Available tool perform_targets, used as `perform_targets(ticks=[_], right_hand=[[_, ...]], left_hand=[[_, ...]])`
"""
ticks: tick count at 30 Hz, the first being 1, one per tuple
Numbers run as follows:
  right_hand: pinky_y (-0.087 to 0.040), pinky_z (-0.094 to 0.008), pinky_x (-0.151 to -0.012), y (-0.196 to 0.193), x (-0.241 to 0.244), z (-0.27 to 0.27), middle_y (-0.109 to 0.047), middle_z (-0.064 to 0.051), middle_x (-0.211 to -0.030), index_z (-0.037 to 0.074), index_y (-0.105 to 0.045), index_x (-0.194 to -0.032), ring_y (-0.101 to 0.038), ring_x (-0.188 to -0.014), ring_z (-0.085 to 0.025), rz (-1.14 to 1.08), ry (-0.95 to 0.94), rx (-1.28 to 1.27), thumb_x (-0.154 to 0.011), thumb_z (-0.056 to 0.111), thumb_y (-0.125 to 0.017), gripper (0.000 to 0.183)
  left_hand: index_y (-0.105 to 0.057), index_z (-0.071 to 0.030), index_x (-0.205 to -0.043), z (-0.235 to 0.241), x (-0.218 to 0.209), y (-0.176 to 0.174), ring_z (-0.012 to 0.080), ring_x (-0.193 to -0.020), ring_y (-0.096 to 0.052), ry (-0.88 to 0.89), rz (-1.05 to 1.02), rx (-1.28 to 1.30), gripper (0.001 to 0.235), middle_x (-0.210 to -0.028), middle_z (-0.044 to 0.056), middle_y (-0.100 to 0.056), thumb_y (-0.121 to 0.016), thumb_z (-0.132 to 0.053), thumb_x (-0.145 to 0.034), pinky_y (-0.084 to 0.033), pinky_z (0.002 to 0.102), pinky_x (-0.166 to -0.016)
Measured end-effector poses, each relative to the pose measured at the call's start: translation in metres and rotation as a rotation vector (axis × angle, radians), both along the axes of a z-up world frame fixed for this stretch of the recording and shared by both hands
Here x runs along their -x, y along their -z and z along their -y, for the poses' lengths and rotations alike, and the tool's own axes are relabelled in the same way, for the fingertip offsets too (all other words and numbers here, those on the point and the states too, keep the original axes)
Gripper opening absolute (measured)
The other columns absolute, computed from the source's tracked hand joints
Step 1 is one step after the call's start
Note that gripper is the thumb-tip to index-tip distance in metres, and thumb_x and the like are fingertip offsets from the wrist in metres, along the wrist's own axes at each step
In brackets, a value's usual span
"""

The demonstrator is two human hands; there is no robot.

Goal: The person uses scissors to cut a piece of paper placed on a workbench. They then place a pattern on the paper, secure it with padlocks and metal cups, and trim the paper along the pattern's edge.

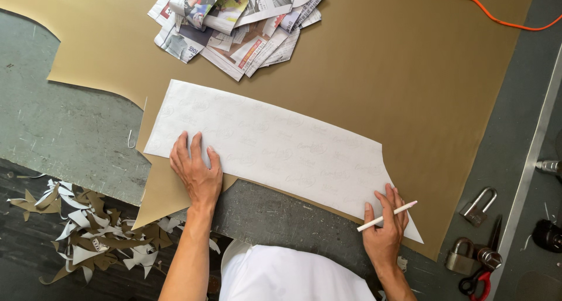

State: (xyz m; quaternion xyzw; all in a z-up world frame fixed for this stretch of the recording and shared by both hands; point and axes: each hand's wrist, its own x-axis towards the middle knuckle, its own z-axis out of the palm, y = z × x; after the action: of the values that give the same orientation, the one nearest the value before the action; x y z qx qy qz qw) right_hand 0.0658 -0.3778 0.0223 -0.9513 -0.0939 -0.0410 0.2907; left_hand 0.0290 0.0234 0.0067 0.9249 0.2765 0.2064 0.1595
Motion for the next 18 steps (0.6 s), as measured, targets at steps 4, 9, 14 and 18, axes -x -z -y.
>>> perform_targets(ticks=[4,9,14,18], right_hand=[[-0.027,-0.053,-0.123,-0.004,0.0,-0.007,-0.054,-0.02,-0.152,0.001,-0.065,-0.127,-0.041,-0.15,-0.035,0.017,-0.038,-0.014,-0.093,0.013,-0.068,0.036],[-0.031,-0.052,-0.123,-0.002,-0.004,-0.017,-0.056,-0.019,-0.15,0.001,-0.066,-0.124,-0.044,-0.149,-0.035,0.048,-0.088,-0.02,-0.093,0.014,-0.069,0.034],[-0.03,-0.053,-0.124,0.0,-0.002,-0.019,-0.056,-0.017,-0.15,0.002,-0.067,-0.123,-0.044,-0.148,-0.034,0.038,-0.116,-0.015,-0.092,0.014,-0.07,0.033],[-0.03,-0.053,-0.123,0.004,-0.003,-0.018,-0.057,-0.016,-0.15,0.003,-0.067,-0.123,-0.043,-0.148,-0.033,0.029,-0.122,-0.003,-0.092,0.014,-0.07,0.033]], left_hand=[[-0.058,-0.003,-0.14,0.0,0.002,0.003,0.0376,-0.143,-0.038,0.006,0.004,-0.009,0.044,-0.151,0.02,-0.044,-0.063,-0.018,-0.1,-0.028,0.054,-0.121],[-0.057,-0.005,-0.141,0.0,0.001,0.005,0.0364,-0.144,-0.038,-0.01,0.005,-0.034,0.044,-0.152,0.018,-0.044,-0.061,-0.02,-0.1,-0.027,0.055,-0.122],[-0.058,-0.006,-0.141,0.002,0.001,0.005,0.0357,-0.144,-0.038,-0.025,0.005,-0.042,0.044,-0.152,0.018,-0.045,-0.061,-0.021,-0.099,-0.027,0.055,-0.123],[-0.057,-0.006,-0.141,0.002,0.001,0.005,0.0353,-0.144,-0.038,-0.031,0.008,-0.045,0.044,-0.152,0.017,-0.045,-0.061,-0.021,-0.099,-0.027,0.054,-0.123]])
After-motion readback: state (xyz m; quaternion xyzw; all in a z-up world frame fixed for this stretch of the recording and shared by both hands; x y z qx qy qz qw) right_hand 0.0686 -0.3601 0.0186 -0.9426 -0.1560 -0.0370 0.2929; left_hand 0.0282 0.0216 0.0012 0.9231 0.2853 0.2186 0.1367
